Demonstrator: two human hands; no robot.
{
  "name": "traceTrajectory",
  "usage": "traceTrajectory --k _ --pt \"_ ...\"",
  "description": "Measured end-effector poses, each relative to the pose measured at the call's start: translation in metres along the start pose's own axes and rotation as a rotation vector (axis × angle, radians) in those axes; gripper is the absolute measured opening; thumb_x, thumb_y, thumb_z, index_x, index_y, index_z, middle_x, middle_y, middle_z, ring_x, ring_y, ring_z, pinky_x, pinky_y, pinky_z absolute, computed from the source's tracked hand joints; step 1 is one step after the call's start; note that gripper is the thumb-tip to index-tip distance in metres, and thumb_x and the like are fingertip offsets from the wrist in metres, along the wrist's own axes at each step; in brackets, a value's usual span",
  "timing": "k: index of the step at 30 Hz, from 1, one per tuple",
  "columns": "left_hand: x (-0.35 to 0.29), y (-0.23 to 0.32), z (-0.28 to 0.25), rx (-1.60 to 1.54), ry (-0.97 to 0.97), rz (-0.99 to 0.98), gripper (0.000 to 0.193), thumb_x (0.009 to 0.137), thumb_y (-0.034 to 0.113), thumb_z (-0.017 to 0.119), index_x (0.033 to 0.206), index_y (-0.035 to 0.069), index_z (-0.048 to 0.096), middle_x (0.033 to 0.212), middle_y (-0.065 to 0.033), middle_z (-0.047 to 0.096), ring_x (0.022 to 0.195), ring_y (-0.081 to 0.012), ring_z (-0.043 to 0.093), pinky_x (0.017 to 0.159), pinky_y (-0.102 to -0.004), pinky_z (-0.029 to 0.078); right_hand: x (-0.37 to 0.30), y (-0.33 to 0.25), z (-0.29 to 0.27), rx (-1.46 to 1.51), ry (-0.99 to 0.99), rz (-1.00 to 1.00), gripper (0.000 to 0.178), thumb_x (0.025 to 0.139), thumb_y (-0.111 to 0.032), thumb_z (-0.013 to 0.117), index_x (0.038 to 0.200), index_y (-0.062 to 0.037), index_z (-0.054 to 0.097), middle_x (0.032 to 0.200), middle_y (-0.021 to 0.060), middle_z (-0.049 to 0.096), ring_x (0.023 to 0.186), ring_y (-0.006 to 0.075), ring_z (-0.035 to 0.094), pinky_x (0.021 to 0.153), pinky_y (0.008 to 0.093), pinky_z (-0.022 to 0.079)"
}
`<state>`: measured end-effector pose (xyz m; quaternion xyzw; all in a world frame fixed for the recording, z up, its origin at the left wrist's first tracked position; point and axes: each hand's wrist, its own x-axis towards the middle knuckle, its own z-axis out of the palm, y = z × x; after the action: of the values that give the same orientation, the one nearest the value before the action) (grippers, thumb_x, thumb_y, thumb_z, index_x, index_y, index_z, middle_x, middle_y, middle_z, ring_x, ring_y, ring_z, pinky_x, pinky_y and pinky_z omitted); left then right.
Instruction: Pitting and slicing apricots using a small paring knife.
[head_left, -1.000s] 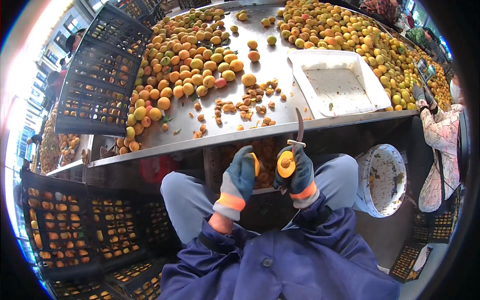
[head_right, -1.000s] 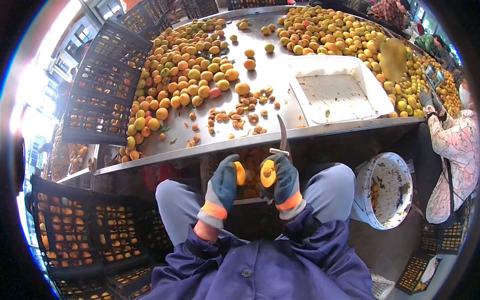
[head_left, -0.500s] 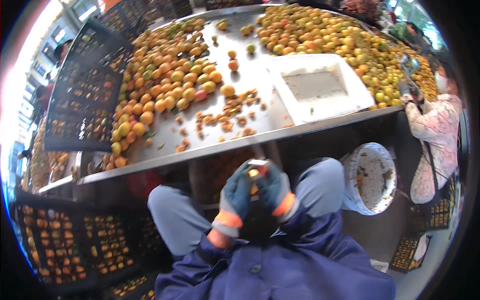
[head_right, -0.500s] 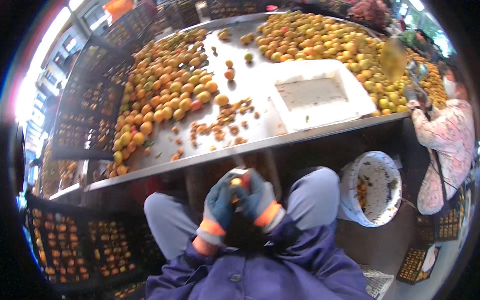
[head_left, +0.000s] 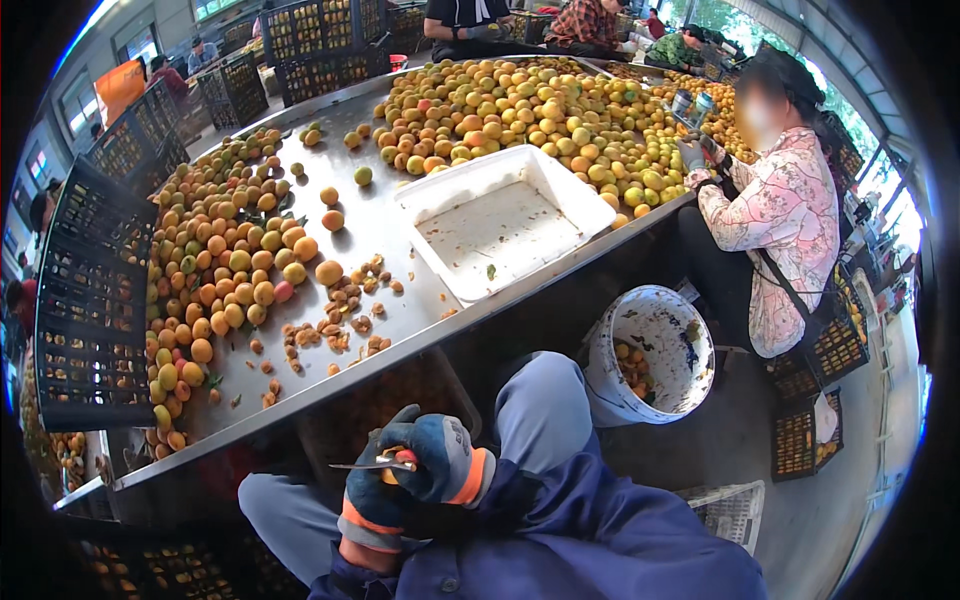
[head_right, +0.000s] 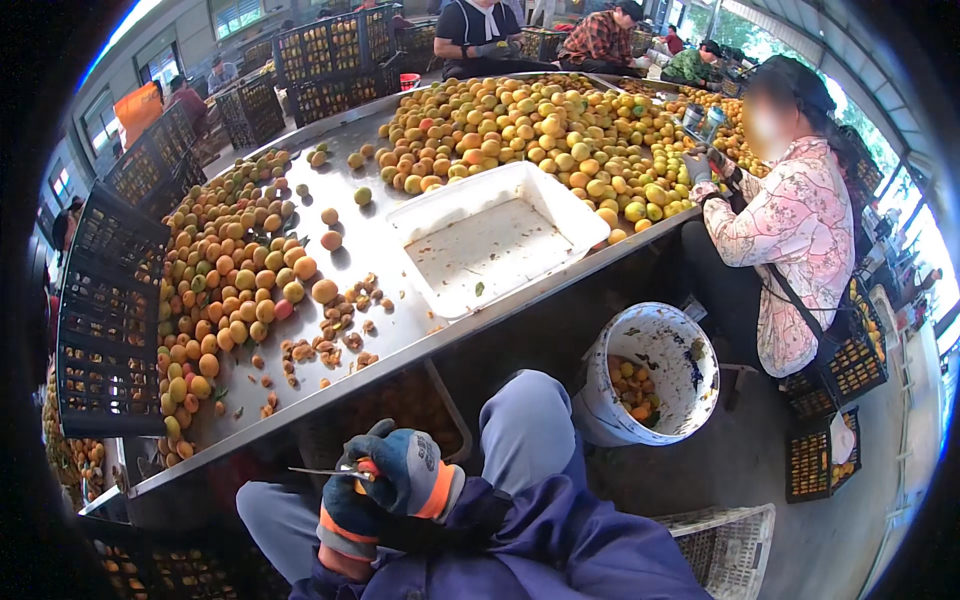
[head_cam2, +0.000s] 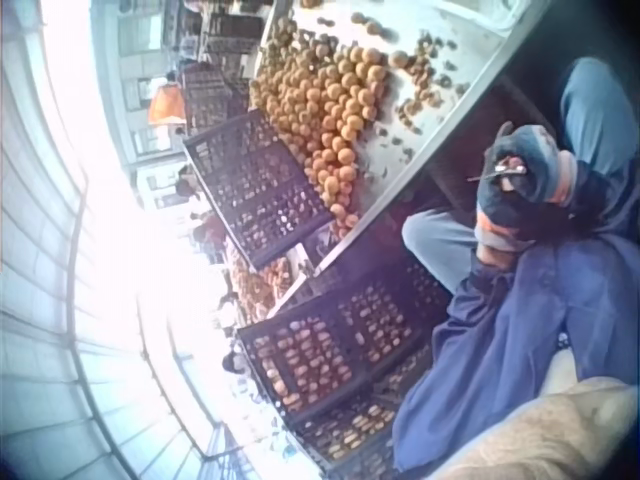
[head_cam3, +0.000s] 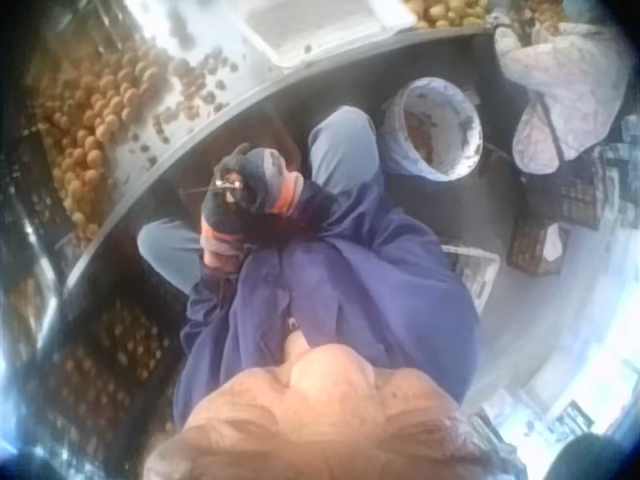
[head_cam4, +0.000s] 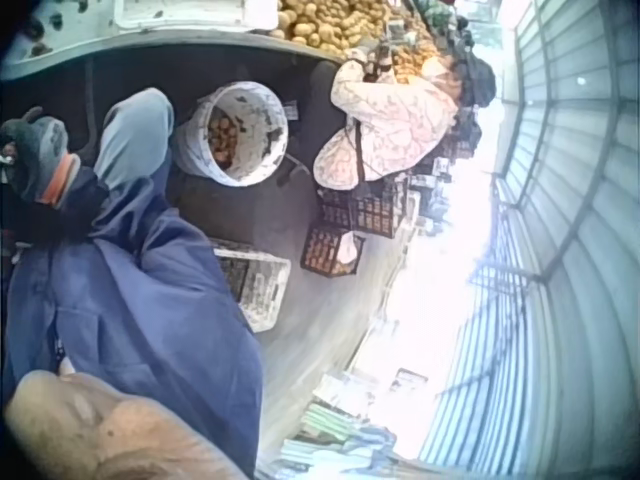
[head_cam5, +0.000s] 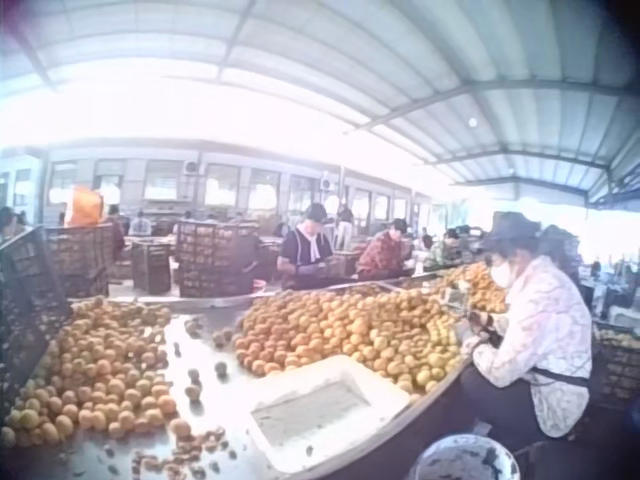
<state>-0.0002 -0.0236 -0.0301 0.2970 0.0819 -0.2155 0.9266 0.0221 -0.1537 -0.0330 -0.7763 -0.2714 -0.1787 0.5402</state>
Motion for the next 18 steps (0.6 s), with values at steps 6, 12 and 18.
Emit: traceTrajectory --k 6,12,18 --pt "0.013 0.002 -0.013 0.04 -0.019 0.099 0.039 0.101 0.03 0.038 0.119 0.0 0.055 0.113 -0.0092 0.061 0.104 -0.0179 0.057 0.094 -0.0312 0.045 -0.007 0.016 0.014 0.427 0.09 0.376 0.023 0.092 -0.02 0.059 0.109 -0.0049 0.058 0.096 0.0129 0.066 0.09 0.0226 0.067 0.079 0.0325 0.052" --pt "0.018 0.001 -0.011 0.706 0.167 0.399 0.026 0.096 0.016 0.047 0.112 -0.001 0.058 0.103 -0.0081 0.062 0.095 -0.0171 0.059 0.086 -0.0293 0.046 -0.006 0.027 0.006 0.498 0.296 0.399 0.022 0.095 -0.018 0.057 0.112 -0.0045 0.058 0.088 0.0057 0.066 0.078 0.0093 0.06 0.067 0.0246 0.05" --pt "0.014 -0.004 -0.018 0.785 0.102 0.407 0.028 0.093 0.017 0.047 0.114 0.0 0.056 0.106 -0.0117 0.061 0.095 -0.0218 0.06 0.083 -0.0335 0.049 0.04 -0.009 -0.021 0.771 0.356 0.278 0.026 0.099 -0.033 0.047 0.094 -0.0076 0.048 0.066 0.0039 0.049 0.054 0.0135 0.048 0.057 0.031 0.048"
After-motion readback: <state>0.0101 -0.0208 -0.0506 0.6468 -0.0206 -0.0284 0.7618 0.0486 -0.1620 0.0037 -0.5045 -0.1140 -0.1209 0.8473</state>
